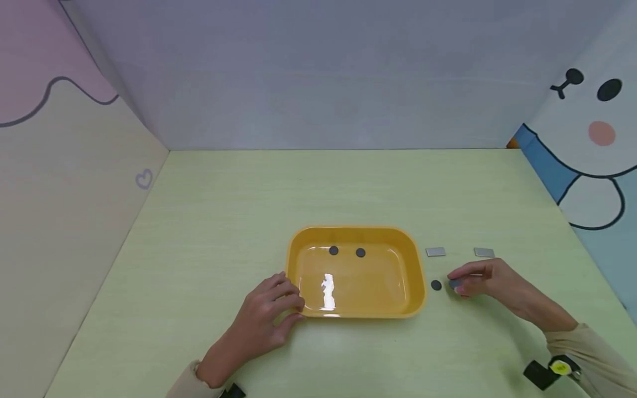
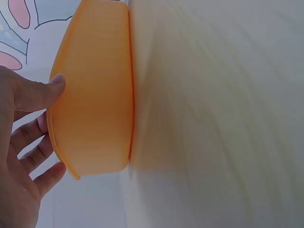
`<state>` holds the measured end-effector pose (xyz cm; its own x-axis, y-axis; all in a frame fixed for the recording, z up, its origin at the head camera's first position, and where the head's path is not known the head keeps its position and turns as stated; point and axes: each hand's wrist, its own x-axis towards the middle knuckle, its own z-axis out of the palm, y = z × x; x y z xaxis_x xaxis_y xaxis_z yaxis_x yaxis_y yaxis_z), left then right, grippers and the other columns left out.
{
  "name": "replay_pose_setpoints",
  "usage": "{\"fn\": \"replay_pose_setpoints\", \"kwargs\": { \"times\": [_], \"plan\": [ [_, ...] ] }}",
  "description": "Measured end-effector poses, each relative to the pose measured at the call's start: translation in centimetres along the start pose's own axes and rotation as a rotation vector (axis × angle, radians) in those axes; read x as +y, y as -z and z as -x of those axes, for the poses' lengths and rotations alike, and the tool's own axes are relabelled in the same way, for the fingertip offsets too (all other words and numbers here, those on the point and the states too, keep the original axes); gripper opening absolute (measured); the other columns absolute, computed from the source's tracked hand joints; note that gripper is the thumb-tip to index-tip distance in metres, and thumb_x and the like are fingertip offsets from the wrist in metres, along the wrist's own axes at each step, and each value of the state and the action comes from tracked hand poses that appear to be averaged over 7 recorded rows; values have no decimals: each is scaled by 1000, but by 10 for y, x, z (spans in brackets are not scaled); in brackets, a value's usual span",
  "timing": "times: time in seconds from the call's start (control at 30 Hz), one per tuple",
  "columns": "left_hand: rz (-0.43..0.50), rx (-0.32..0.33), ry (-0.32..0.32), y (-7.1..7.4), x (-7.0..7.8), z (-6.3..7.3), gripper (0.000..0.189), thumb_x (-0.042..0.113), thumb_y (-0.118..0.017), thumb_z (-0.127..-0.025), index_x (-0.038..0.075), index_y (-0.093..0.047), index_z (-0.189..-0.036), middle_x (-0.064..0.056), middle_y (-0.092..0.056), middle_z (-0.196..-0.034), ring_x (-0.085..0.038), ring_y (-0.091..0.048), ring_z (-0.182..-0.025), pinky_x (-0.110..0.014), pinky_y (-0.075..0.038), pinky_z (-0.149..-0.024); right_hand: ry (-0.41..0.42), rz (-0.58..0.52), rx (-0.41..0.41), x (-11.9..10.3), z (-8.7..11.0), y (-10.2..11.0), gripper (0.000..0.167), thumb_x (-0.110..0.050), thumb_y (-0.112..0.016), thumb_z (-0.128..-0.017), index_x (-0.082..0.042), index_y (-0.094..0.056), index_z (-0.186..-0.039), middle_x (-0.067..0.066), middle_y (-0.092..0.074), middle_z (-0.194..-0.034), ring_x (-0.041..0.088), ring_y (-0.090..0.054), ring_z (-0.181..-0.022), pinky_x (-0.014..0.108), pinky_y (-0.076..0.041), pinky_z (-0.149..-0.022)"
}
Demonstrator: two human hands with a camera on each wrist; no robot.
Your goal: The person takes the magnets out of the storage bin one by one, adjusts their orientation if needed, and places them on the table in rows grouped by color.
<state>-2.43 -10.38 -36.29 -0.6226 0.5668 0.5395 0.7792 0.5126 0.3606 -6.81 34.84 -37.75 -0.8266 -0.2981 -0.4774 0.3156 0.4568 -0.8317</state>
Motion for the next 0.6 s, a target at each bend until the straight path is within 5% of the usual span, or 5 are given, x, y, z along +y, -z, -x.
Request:
{"fn": "replay_pose_setpoints", "kwargs": {
  "times": [0.6],
  "plan": [
    [12, -6, 10, 2, 3, -1, 22, 10, -80, -68, 15, -60, -77, 4, -60, -84, -16, -54, -85, -45, -46, -94, -1, 24, 9, -1, 0, -4, 39, -12, -73, -81, 8, -63, -113, 12, -68, -101, 19, -65, -77, 27, -55, -72]
  ]
}}
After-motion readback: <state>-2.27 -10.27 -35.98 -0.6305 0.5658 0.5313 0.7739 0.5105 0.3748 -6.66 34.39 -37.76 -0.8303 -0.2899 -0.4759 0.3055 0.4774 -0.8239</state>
